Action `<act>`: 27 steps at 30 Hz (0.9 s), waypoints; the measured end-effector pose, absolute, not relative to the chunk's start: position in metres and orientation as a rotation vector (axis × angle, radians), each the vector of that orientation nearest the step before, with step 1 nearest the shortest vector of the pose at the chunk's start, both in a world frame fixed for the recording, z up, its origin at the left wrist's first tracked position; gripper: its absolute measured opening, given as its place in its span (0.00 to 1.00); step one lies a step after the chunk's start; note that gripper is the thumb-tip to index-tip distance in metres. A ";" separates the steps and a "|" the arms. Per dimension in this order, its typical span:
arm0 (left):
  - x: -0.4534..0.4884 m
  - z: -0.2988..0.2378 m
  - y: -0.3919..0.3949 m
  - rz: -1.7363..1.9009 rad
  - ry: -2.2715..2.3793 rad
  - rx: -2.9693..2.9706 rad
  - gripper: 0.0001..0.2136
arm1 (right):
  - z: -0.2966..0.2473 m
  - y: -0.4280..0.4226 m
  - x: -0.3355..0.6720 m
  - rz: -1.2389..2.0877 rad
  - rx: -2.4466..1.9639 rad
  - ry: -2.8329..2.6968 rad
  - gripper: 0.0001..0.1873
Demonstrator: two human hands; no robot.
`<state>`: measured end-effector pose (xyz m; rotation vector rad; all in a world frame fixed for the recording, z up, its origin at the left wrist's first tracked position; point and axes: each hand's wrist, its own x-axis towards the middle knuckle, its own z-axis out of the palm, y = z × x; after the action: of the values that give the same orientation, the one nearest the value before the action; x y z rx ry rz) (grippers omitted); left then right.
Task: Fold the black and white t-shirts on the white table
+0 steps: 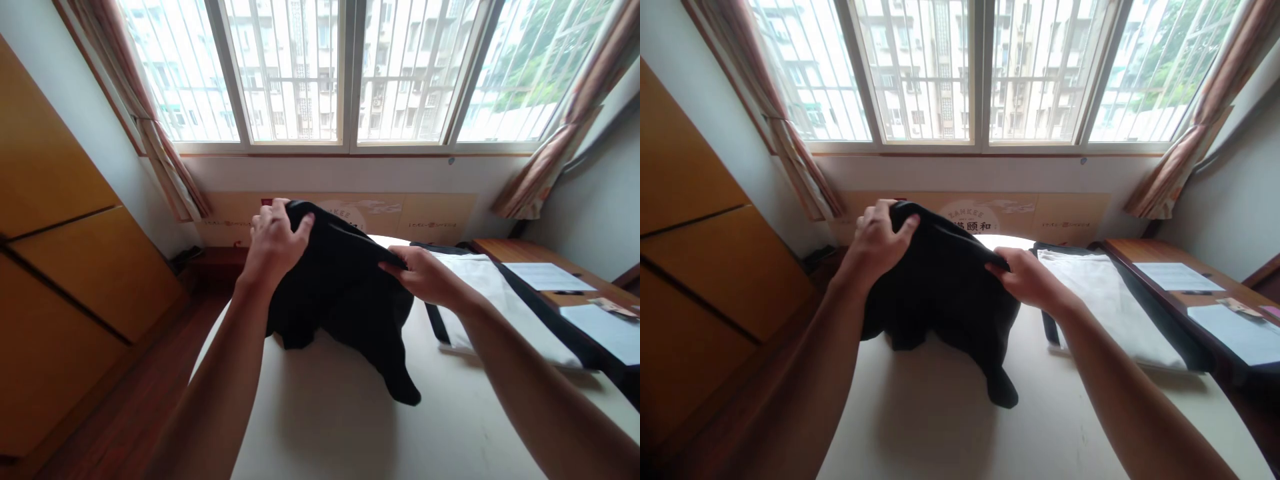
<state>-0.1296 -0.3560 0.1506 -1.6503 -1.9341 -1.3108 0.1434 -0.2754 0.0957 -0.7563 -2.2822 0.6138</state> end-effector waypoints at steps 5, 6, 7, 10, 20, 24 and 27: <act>-0.116 0.138 -0.357 -0.729 -2.020 -2.518 0.33 | 0.099 -0.282 0.130 0.813 -0.575 -1.939 0.11; -0.113 0.136 -0.356 -0.702 -2.034 -2.641 0.27 | 0.100 -0.283 0.130 0.852 -0.543 -1.931 0.10; -0.111 0.135 -0.355 -0.702 -2.035 -2.743 0.21 | 0.101 -0.285 0.130 0.888 -0.511 -1.938 0.10; -0.109 0.135 -0.352 -0.910 -2.019 -2.879 0.12 | 0.100 -0.288 0.135 0.922 -0.458 -1.958 0.09; -0.141 0.169 -0.356 -2.234 -1.255 -1.666 0.17 | 0.103 -0.268 0.169 0.903 -0.630 -2.009 0.27; -0.161 0.158 -0.354 -1.982 -1.298 -1.644 0.16 | 0.095 -0.229 0.217 0.634 -1.056 -2.223 0.27; -0.172 0.132 -0.343 -1.644 -1.629 -1.790 0.12 | 0.081 -0.196 0.262 0.441 -1.659 -2.367 0.25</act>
<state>-0.1716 -0.3432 0.1322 -1.7901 -1.6289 -1.6445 0.2615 -0.1963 0.0814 -1.6587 -2.3666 0.4414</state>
